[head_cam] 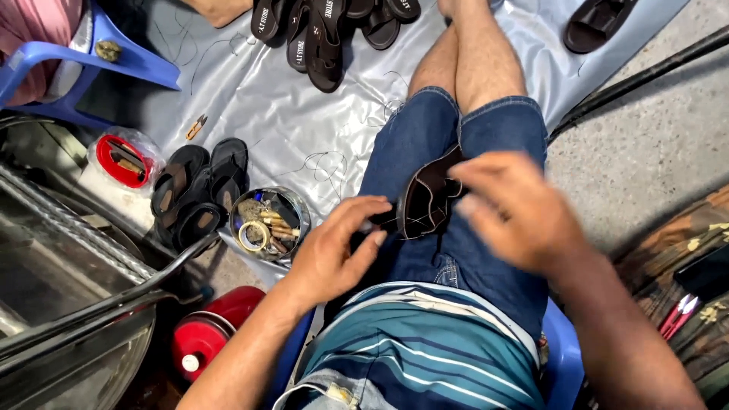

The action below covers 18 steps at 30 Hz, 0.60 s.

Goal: Hand-sewing the leather components of a brown sandal using a needle and thread, then finishing the thread with a lighter.

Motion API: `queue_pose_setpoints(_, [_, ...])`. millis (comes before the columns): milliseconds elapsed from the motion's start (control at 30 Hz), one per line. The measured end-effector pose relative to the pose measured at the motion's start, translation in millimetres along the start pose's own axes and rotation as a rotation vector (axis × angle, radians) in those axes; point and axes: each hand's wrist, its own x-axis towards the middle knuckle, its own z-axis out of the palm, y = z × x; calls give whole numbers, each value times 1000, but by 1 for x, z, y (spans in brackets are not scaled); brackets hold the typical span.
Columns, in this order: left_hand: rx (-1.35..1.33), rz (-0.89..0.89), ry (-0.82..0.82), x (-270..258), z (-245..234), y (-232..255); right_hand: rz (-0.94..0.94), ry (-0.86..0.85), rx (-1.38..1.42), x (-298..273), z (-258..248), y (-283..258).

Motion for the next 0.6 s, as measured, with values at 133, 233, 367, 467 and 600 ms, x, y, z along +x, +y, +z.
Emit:
queue_pose_setpoints(133, [114, -46, -55, 1, -4, -2, -76, -121, -5, 7, 16, -21])
queue_pose_setpoints(233, [276, -95, -243, 0, -16, 1, -42, -119, 63, 13, 29, -18])
queue_pose_setpoints(367, [-455, 113, -381, 6, -39, 29, -79, -102, 153, 21, 33, -10])
queue_pose_setpoints(467, [-699, 60, -367, 7, -39, 27, -68, -115, 198, 21, 32, -16])
queue_pose_setpoints(600, [49, -12, -91, 13, -17, 17, -86, -48, 168, 23, 33, -20])
